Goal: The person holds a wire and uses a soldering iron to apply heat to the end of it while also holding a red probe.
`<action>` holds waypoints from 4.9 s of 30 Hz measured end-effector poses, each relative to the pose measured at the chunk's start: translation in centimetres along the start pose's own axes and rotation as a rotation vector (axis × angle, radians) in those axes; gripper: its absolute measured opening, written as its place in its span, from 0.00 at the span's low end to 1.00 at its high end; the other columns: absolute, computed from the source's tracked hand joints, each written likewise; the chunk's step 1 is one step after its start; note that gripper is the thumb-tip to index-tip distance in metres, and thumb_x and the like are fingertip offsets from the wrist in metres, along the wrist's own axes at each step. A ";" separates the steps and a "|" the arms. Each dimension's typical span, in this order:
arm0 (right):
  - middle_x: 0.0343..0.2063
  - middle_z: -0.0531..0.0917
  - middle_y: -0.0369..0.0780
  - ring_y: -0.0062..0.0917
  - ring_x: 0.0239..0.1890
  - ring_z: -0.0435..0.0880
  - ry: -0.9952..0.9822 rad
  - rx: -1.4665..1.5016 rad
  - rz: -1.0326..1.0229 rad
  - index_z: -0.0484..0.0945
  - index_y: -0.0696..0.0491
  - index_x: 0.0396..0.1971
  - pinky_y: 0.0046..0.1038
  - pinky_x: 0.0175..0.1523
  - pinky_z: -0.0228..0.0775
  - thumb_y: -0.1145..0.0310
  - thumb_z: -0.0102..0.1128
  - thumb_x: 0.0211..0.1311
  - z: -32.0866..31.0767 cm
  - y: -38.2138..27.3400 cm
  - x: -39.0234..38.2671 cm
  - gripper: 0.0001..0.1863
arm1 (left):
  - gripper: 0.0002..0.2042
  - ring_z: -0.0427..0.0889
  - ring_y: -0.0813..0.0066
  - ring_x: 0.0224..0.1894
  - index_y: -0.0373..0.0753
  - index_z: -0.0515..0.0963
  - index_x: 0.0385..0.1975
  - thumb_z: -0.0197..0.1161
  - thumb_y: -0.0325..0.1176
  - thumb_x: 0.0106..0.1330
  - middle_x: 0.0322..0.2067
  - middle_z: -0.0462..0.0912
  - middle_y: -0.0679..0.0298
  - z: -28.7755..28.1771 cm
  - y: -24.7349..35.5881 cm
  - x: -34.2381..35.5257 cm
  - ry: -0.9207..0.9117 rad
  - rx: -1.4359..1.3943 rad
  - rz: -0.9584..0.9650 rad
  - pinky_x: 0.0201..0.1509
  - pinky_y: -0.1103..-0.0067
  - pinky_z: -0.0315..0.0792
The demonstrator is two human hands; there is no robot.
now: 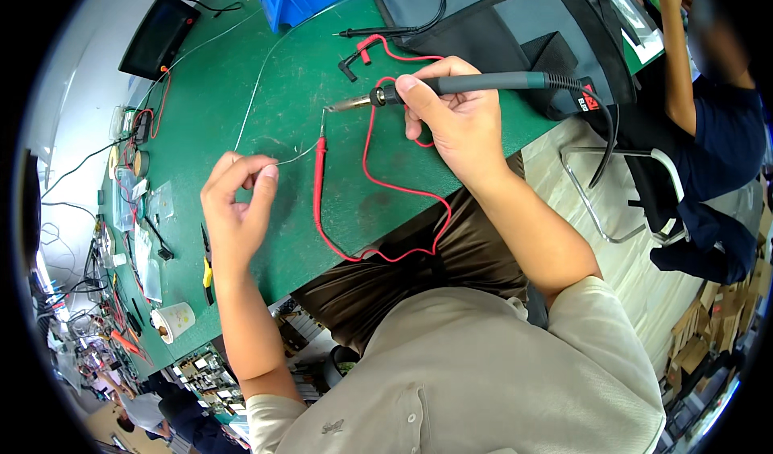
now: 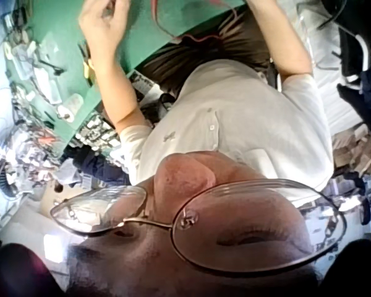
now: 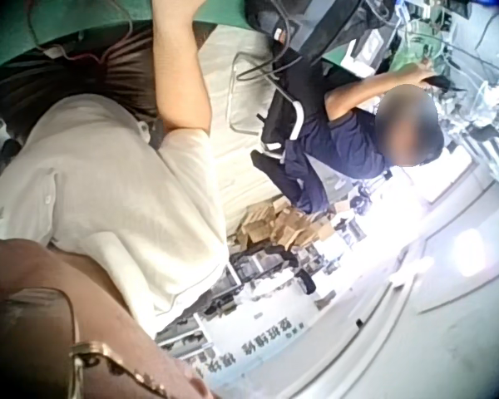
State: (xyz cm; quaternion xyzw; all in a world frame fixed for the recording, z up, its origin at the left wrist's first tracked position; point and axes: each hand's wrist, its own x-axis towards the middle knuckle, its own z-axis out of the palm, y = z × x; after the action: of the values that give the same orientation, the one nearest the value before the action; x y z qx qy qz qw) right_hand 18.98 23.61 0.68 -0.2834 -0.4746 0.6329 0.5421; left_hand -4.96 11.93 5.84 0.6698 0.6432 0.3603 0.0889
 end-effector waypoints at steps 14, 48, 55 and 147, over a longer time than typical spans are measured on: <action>0.20 0.76 0.37 0.23 0.21 0.75 0.087 0.111 -0.056 0.73 0.58 0.35 0.24 0.28 0.67 0.72 0.59 0.66 -0.8 0.5 0.1 0.06 | 0.03 0.79 0.65 0.37 0.32 0.75 0.32 0.56 0.24 0.66 0.37 0.84 0.53 2.5 3.1 -3.4 -0.187 -0.113 -0.061 0.41 0.75 0.73; 0.23 0.79 0.38 0.22 0.24 0.79 0.096 0.288 -0.092 0.73 0.57 0.37 0.24 0.33 0.75 0.69 0.61 0.65 6.1 -1.7 -0.4 0.09 | 0.03 0.83 0.69 0.45 0.30 0.77 0.35 0.56 0.22 0.67 0.49 0.77 0.51 3.7 4.8 -8.3 -0.012 -0.595 -0.224 0.46 0.80 0.75; 0.25 0.77 0.37 0.23 0.25 0.78 0.053 0.239 -0.029 0.72 0.56 0.38 0.28 0.34 0.74 0.68 0.60 0.66 9.4 0.6 -1.4 0.09 | 0.04 0.71 0.85 0.22 0.33 0.79 0.36 0.59 0.25 0.67 0.28 0.79 0.64 -1.6 2.5 -12.4 0.310 -0.501 -0.363 0.25 0.88 0.63; 0.21 0.63 0.31 0.14 0.17 0.58 -0.016 0.224 0.188 0.67 0.53 0.37 0.23 0.25 0.54 0.66 0.51 0.72 10.4 3.8 -5.9 0.07 | 0.04 0.69 0.80 0.23 0.33 0.82 0.30 0.65 0.20 0.56 0.21 0.74 0.65 0.0 -1.1 -12.6 0.300 -0.046 -0.289 0.29 0.83 0.64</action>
State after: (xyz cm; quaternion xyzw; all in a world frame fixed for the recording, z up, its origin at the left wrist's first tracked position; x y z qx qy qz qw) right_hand 9.82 15.12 0.37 -0.2594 -0.3768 0.7322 0.5046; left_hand -4.74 0.39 0.54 0.5071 0.7303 0.4540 0.0584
